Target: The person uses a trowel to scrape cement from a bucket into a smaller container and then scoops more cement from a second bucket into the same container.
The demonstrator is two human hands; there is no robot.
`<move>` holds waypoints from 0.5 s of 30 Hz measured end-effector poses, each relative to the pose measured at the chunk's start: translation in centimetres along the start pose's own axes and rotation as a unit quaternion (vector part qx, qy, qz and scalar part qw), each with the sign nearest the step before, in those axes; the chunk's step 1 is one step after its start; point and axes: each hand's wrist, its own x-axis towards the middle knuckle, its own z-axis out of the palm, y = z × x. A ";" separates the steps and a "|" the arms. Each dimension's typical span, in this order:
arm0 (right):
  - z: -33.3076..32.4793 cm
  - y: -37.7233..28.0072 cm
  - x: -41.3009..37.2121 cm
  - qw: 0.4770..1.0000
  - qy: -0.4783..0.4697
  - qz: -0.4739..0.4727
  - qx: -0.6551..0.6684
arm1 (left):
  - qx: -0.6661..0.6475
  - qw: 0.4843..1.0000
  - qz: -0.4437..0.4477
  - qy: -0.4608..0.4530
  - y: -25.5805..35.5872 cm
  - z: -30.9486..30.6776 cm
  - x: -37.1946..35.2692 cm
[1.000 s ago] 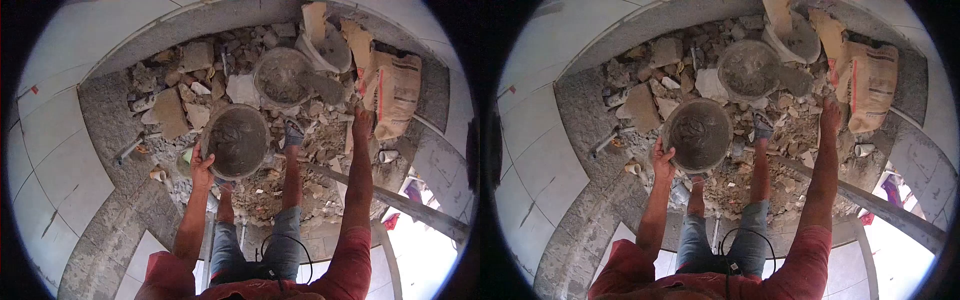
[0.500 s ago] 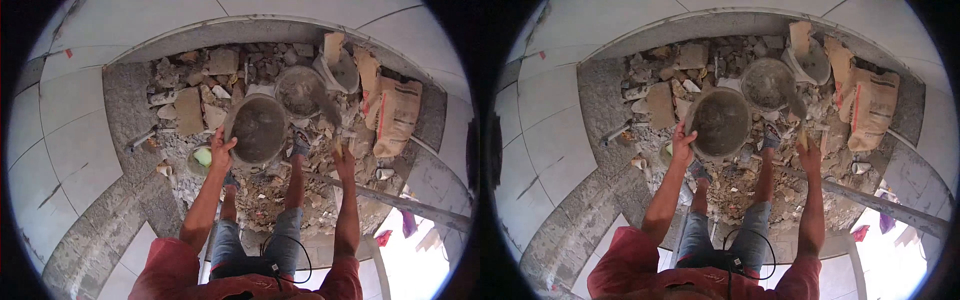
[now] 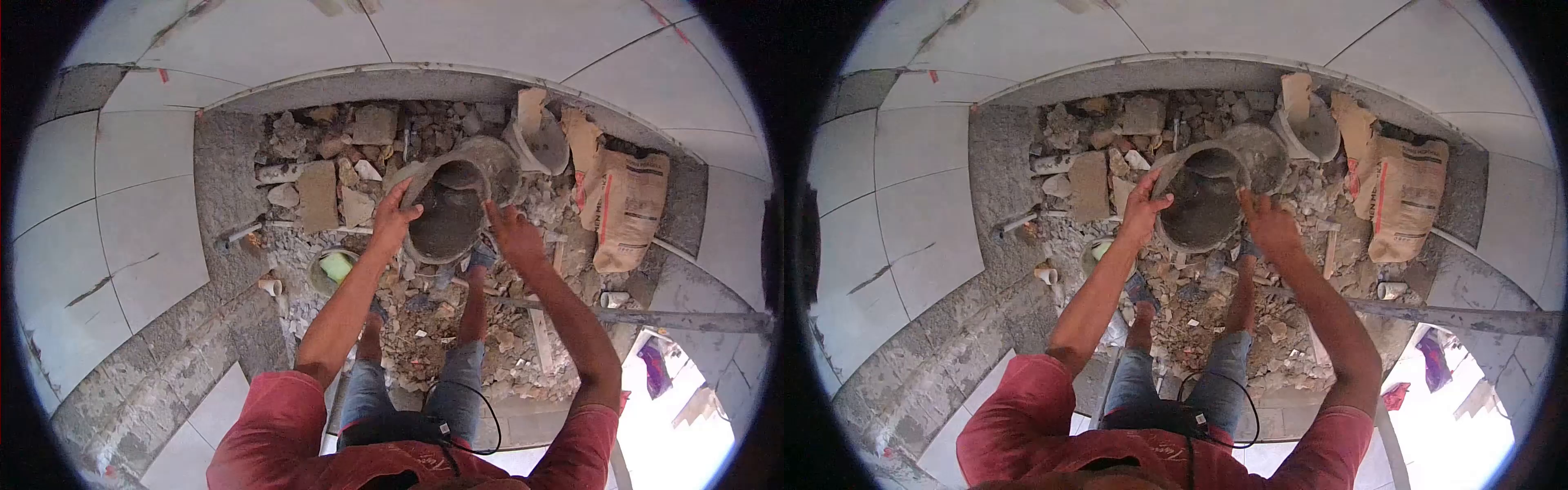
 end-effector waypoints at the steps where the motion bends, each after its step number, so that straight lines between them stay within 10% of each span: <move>1: 0.3 -1.3 -0.2 0.998 -0.057 0.008 -0.023 | 0.047 0.999 0.011 0.016 1.2 0.7 -0.4; 5: 1.9 -7.0 -1.2 0.992 -0.112 0.046 -0.025 | 0.094 0.992 0.075 0.029 0.4 1.1 1.0; 11: -0.2 -8.4 -1.5 0.912 -0.177 0.097 0.357 | 0.314 0.923 0.212 -0.061 3.0 1.0 -0.2; 15: -0.2 -5.8 -2.5 0.706 -0.126 0.151 0.680 | 0.194 0.961 0.158 -0.115 3.7 -0.8 0.3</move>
